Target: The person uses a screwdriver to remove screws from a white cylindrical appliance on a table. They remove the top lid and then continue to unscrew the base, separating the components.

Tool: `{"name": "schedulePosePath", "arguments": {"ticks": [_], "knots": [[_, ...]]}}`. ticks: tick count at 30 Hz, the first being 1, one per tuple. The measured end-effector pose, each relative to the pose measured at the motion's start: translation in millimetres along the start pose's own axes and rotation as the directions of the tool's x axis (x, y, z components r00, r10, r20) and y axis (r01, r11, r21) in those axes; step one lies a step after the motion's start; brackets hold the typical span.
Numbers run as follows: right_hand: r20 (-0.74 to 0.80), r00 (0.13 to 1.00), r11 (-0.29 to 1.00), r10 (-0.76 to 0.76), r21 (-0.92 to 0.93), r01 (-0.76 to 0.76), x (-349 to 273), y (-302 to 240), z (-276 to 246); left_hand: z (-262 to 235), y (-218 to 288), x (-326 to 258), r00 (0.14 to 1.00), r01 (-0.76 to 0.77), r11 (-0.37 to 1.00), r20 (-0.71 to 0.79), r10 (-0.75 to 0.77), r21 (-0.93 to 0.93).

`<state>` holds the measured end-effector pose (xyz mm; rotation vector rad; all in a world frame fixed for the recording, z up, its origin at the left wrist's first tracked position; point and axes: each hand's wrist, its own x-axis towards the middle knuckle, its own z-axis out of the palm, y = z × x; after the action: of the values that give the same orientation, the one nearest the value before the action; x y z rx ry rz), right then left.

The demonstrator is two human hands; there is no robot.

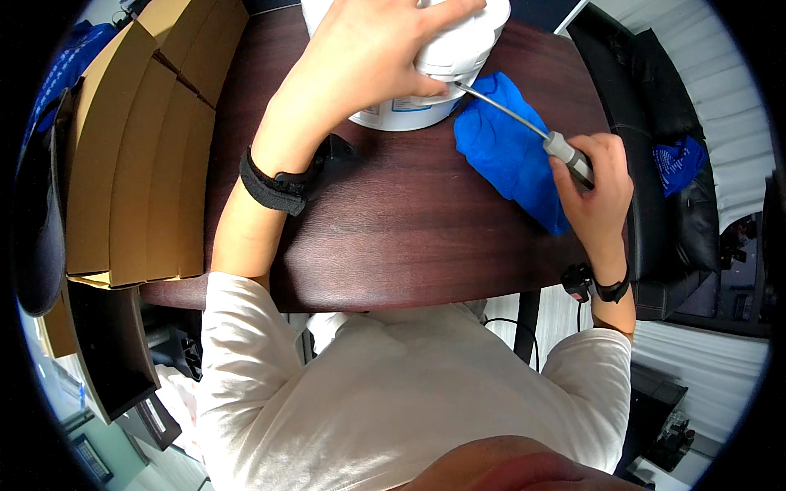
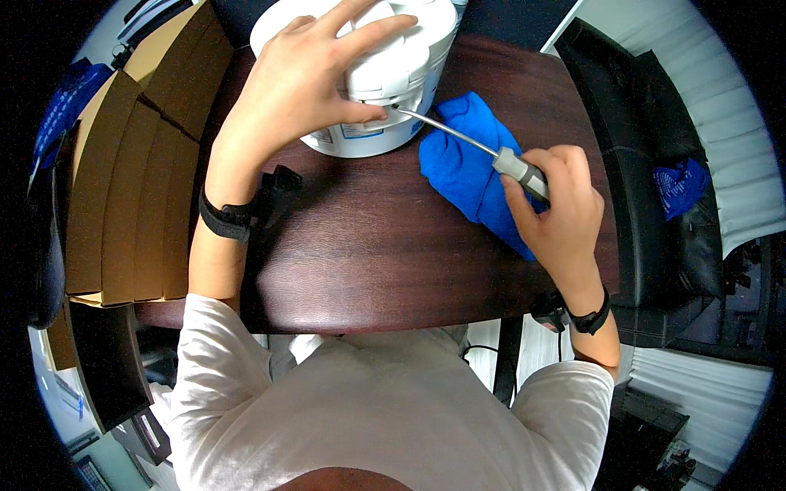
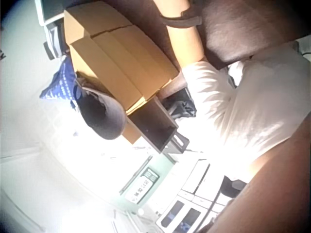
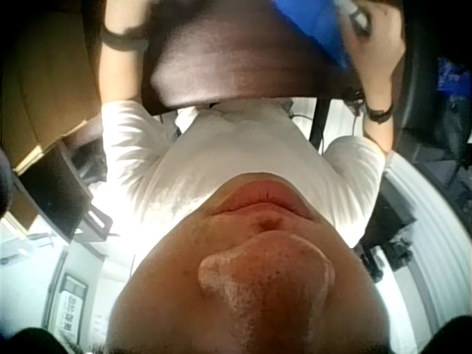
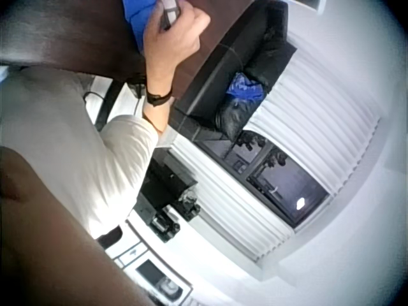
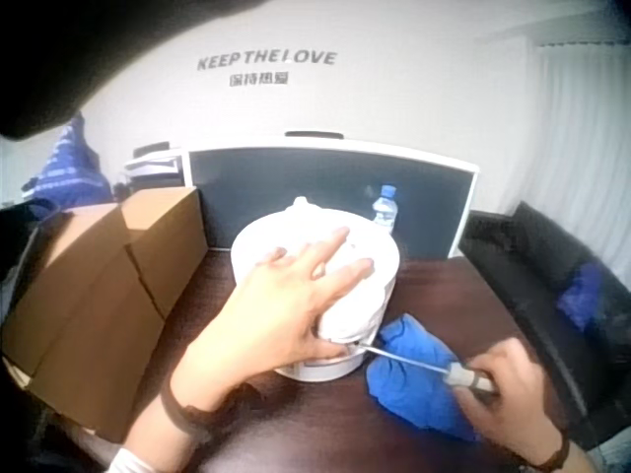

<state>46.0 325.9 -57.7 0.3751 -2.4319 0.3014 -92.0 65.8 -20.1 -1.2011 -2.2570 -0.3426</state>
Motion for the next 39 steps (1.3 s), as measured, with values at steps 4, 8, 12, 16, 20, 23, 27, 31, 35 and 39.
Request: {"name": "schedulePosePath", "arguments": {"ticks": [4, 8, 12, 16, 20, 23, 27, 31, 35, 39], "knots": [[-0.03, 0.999, 1.0, -0.025, -0.008, 0.024, 1, 0, -2, 1, 0, -1, 1.0, -0.004, 1.0, -0.004, 0.004, 0.02], [-0.031, 0.999, 0.999, -0.033, -0.023, 0.033, 3, -1, -1, 1, 0, -1, 1.0, -0.011, 1.0, -0.011, 0.012, 0.027], [-0.024, 1.0, 0.998, -0.02, -0.063, 0.018, 6, -7, -5, -2, 6, 1, 0.999, 0.02, 0.999, 0.027, -0.021, 0.045], [0.023, 1.0, 0.995, -0.013, -0.102, 0.015, 6, -14, -11, 7, 5, 0, 0.999, -0.015, 0.998, -0.038, 0.017, 0.067], [0.118, 0.992, 0.999, 0.034, -0.028, -0.031, -1, -15, -6, 9, 9, 1, 0.999, -0.005, 0.991, -0.053, 0.013, 0.136], [0.171, 0.983, 0.997, 0.06, 0.038, -0.067, -9, -11, 7, 8, 11, 2, 0.999, -0.001, 0.991, -0.041, 0.007, 0.136], [0.148, 0.986, 0.993, 0.08, 0.073, -0.092, -9, -13, 8, 10, 12, 2, 0.998, 0.008, 0.986, -0.059, 0.002, 0.168], [0.157, 0.982, 0.985, 0.108, 0.116, -0.127, -5, -16, 5, 12, 12, 1, 0.999, 0.011, 0.982, -0.05, -0.001, 0.187], [0.168, 0.975, 0.965, 0.145, 0.195, -0.176, -7, -15, 7, 12, 14, 1, 0.999, 0.017, 0.982, -0.052, -0.007, 0.188], [0.482, 0.802, 0.779, 0.353, 0.323, -0.537, -2, -15, 0, 8, 16, 2, 0.999, 0.015, 0.987, -0.035, -0.009, 0.163]]}}
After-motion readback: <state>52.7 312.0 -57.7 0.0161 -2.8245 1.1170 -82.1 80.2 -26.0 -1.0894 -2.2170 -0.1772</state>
